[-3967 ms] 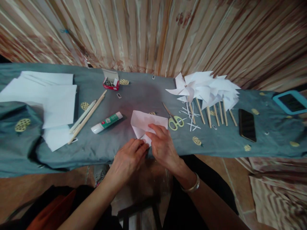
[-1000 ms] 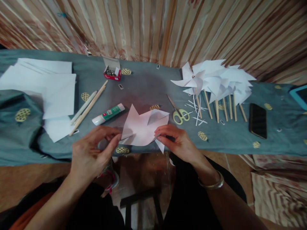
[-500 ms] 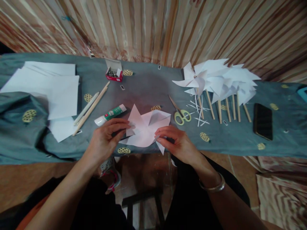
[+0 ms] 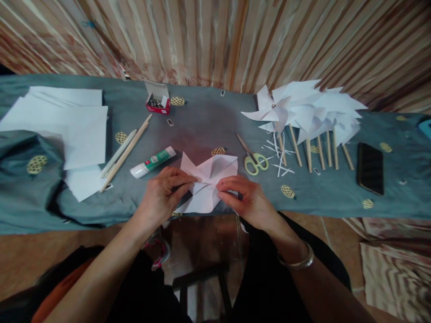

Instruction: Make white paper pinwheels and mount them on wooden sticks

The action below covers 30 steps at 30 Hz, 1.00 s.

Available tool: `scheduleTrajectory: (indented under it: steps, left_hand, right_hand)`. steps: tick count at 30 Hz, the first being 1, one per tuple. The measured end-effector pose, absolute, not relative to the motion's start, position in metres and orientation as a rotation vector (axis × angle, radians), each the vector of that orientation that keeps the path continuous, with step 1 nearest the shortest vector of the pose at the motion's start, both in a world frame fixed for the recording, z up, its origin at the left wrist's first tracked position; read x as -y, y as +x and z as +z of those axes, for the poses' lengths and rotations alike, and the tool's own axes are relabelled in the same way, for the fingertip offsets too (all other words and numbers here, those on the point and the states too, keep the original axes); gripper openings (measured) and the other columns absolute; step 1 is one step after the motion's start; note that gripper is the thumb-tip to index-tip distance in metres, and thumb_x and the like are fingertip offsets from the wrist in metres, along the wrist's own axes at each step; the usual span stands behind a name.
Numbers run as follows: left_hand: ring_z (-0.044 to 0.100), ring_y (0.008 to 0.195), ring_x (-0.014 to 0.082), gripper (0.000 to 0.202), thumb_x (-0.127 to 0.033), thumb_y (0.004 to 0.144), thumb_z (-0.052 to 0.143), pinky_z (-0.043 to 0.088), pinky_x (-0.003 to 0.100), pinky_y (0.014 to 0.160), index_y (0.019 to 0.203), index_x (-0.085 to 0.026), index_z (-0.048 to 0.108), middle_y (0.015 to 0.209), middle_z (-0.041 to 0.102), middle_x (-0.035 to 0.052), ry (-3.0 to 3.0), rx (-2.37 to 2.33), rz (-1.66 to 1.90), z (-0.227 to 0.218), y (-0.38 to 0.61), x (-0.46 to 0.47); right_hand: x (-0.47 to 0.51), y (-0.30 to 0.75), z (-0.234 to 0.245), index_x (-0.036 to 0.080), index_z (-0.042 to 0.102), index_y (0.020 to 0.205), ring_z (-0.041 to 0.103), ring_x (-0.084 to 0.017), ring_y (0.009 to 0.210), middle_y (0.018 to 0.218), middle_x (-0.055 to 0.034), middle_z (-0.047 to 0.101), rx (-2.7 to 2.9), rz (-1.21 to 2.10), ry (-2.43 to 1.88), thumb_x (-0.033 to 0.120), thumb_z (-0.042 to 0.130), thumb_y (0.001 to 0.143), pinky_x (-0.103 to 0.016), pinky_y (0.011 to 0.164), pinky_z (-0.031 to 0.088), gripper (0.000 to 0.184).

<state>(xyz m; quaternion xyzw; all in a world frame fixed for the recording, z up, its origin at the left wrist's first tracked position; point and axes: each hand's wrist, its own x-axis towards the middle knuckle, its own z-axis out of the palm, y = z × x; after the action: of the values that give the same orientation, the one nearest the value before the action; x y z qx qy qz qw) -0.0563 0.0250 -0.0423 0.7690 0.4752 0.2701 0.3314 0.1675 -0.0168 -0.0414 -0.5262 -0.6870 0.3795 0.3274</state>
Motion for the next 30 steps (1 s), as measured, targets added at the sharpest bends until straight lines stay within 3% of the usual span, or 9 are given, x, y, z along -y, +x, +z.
scheduleTrajectory:
  steps: [13,20,30]
  left_hand:
    - [0.061,0.081,0.0207,0.022,-0.031,0.086,0.058,0.048,0.035,0.075,0.101,-0.021,0.072,0.081,0.068,0.0042,2.043,-1.375,0.698,-0.051,-0.043,-0.028]
    - [0.057,0.093,0.0258,0.024,-0.031,0.084,0.060,0.040,0.045,0.086,0.104,-0.025,0.071,0.082,0.070,0.0035,2.086,-1.479,0.650,-0.049,-0.038,-0.030]
    - [0.058,0.095,0.0251,0.043,-0.028,0.083,0.059,0.041,0.043,0.089,0.125,-0.021,0.056,0.083,0.071,0.0025,1.990,-1.457,0.716,-0.054,-0.035,-0.030]
  right_hand:
    - [0.012,0.162,-0.041,0.020,0.067,0.073,0.063,-0.020,0.096,0.099,-0.0069,0.069,1.839,0.814,-1.534,0.016,0.066,0.081,-0.036,0.088,0.048,0.008]
    - [0.010,0.159,-0.040,0.021,0.066,0.071,0.063,-0.020,0.093,0.096,-0.0051,0.068,1.834,0.787,-1.568,0.016,0.064,0.080,-0.035,0.086,0.049,0.011]
    - [0.010,0.157,-0.042,0.021,0.066,0.070,0.059,-0.024,0.102,0.108,-0.0076,0.063,1.880,0.658,-1.617,0.017,0.065,0.080,-0.042,0.091,0.047,0.011]
